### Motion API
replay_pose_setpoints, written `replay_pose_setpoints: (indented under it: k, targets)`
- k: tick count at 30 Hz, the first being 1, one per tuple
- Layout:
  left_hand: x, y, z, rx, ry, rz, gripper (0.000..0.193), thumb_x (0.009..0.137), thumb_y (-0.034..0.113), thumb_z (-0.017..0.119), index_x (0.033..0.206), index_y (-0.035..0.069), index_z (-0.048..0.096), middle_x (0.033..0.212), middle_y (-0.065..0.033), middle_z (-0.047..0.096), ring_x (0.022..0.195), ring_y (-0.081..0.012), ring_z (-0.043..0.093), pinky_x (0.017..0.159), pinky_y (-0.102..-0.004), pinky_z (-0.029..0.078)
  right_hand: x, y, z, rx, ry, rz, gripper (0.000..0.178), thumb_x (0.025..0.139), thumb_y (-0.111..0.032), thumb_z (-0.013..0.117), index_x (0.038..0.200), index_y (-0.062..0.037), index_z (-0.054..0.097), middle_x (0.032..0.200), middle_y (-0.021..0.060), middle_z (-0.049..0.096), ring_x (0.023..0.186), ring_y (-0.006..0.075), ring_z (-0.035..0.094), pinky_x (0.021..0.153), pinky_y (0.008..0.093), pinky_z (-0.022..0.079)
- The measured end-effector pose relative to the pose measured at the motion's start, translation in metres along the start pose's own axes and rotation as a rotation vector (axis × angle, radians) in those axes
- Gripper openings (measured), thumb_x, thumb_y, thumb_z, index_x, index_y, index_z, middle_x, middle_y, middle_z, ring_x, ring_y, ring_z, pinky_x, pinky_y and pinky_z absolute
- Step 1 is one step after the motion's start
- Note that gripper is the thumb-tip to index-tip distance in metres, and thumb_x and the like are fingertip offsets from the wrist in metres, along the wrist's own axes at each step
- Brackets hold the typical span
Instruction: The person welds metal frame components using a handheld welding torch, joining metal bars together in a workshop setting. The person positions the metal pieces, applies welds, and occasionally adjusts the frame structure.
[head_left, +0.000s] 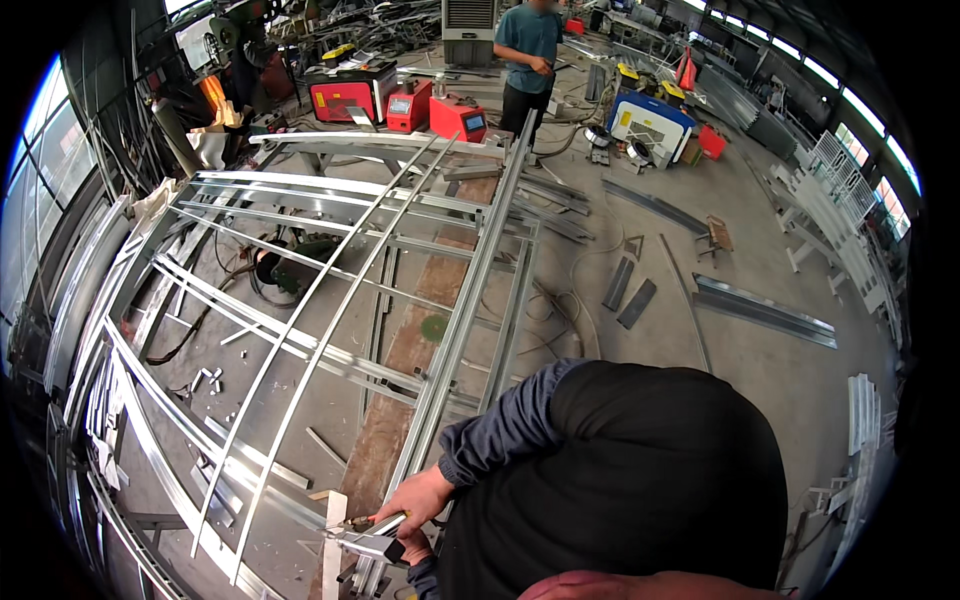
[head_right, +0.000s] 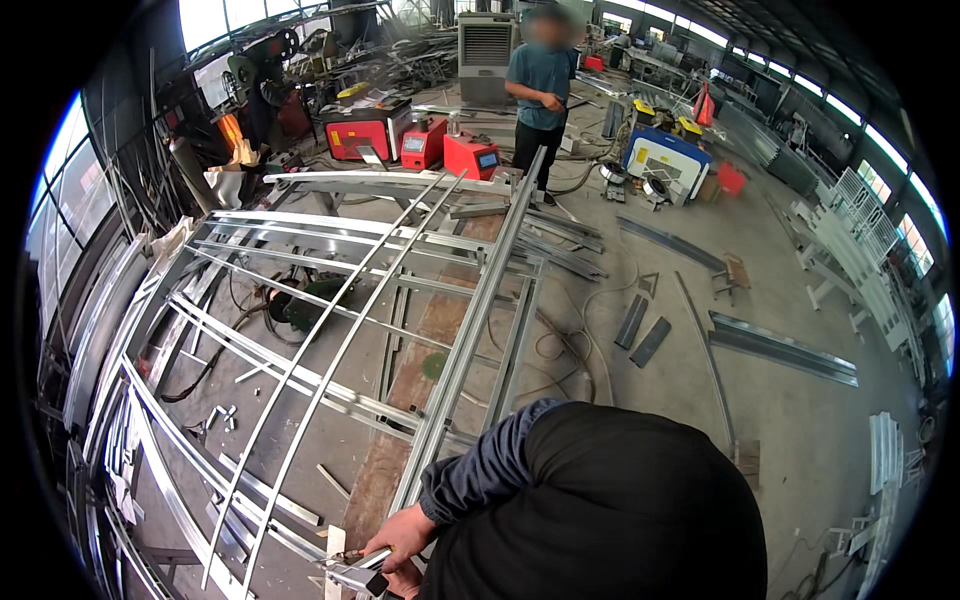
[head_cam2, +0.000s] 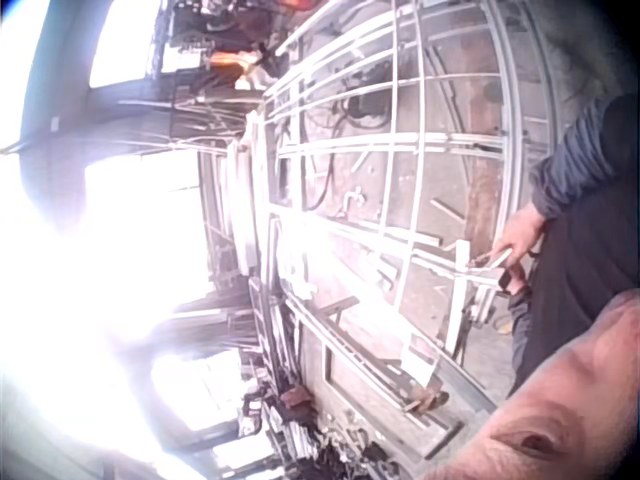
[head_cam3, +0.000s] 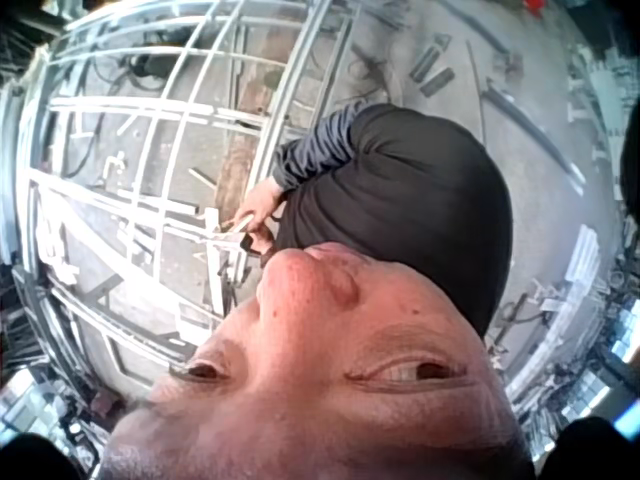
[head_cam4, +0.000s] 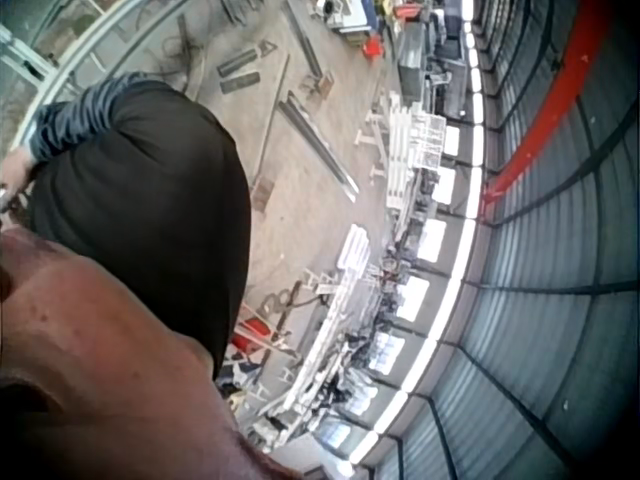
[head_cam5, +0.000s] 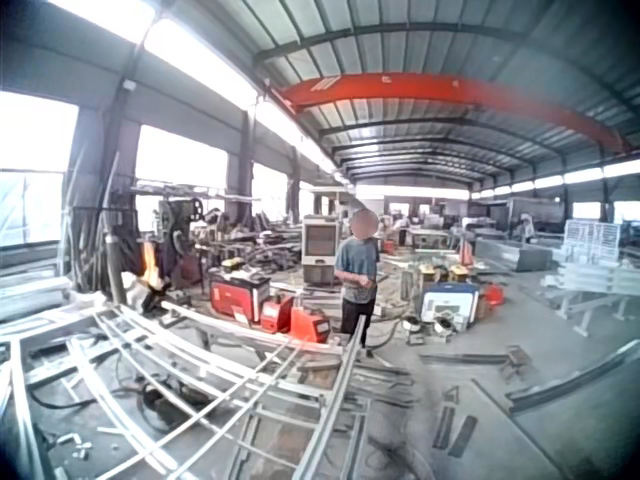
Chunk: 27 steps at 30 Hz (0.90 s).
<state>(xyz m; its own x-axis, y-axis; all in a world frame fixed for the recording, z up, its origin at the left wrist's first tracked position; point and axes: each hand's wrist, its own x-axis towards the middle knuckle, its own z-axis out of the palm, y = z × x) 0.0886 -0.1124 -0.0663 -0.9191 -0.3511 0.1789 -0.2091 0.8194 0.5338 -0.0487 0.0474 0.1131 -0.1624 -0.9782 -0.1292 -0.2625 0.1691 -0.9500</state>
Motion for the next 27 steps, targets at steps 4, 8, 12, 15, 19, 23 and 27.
replay_pose_setpoints:
  k: [4, 8, 12, 15, 19, 23, 27]
  targets:
    - [0.004, 0.002, -0.001, 0.016, -0.006, 0.017, 0.045, 0.103, 0.036, 0.068, 0.138, 0.008, 0.063, 0.144, -0.0104, 0.063, 0.135, -0.0280, 0.059, 0.119, -0.0465, 0.045, -0.001, -0.002, 0.000, -0.011, -0.008, 0.002, 0.062, 0.101, -0.039, 0.073, 0.154, -0.0121, 0.058, 0.132, 0.0217, 0.074, 0.122, 0.0417, 0.069, 0.100, 0.0473, 0.054]
    - [0.008, 0.004, 0.000, 0.024, -0.018, 0.038, 0.043, 0.102, 0.035, 0.068, 0.136, 0.009, 0.065, 0.142, -0.0101, 0.064, 0.134, -0.0282, 0.060, 0.118, -0.0467, 0.045, -0.001, 0.001, 0.001, -0.030, -0.018, 0.013, 0.064, 0.100, -0.038, 0.073, 0.157, -0.0137, 0.057, 0.134, 0.0212, 0.073, 0.123, 0.0414, 0.069, 0.102, 0.0474, 0.054]
    - [0.009, 0.003, -0.001, 0.034, -0.022, 0.046, 0.041, 0.101, 0.034, 0.068, 0.135, 0.010, 0.066, 0.140, -0.0098, 0.065, 0.132, -0.0284, 0.061, 0.118, -0.0469, 0.046, -0.001, 0.000, 0.000, -0.029, -0.030, 0.005, 0.065, 0.100, -0.039, 0.074, 0.158, -0.0155, 0.056, 0.136, 0.0207, 0.073, 0.124, 0.0413, 0.068, 0.102, 0.0473, 0.054]
    - [0.010, 0.006, 0.000, 0.034, -0.027, 0.054, 0.040, 0.100, 0.033, 0.068, 0.134, 0.010, 0.067, 0.138, -0.0096, 0.066, 0.131, -0.0285, 0.061, 0.117, -0.0471, 0.046, -0.002, 0.002, 0.000, -0.021, -0.036, 0.012, 0.067, 0.100, -0.039, 0.075, 0.160, -0.0171, 0.055, 0.137, 0.0206, 0.073, 0.125, 0.0413, 0.068, 0.102, 0.0471, 0.054]
    - [0.011, 0.003, -0.003, 0.046, -0.028, 0.059, 0.039, 0.100, 0.032, 0.069, 0.132, 0.011, 0.068, 0.136, -0.0093, 0.067, 0.130, -0.0287, 0.062, 0.116, -0.0473, 0.046, 0.000, 0.002, 0.001, -0.020, -0.048, 0.011, 0.070, 0.099, -0.040, 0.076, 0.161, -0.0179, 0.053, 0.137, 0.0208, 0.072, 0.125, 0.0416, 0.068, 0.102, 0.0471, 0.054]
    - [0.012, 0.001, -0.005, 0.055, -0.030, 0.061, 0.037, 0.099, 0.031, 0.069, 0.131, 0.012, 0.069, 0.134, -0.0091, 0.068, 0.128, -0.0289, 0.063, 0.116, -0.0475, 0.047, 0.000, -0.001, -0.002, 0.001, -0.057, -0.003, 0.071, 0.099, -0.040, 0.076, 0.162, -0.0176, 0.053, 0.137, 0.0216, 0.072, 0.125, 0.0418, 0.068, 0.103, 0.0475, 0.053]
    - [0.012, 0.002, -0.005, 0.059, -0.030, 0.066, 0.036, 0.098, 0.029, 0.069, 0.129, 0.013, 0.070, 0.132, -0.0088, 0.069, 0.126, -0.0291, 0.064, 0.115, -0.0477, 0.047, 0.000, -0.002, -0.002, -0.013, -0.067, 0.011, 0.071, 0.099, -0.040, 0.075, 0.162, -0.0171, 0.053, 0.139, 0.0224, 0.071, 0.127, 0.0421, 0.067, 0.104, 0.0473, 0.053]
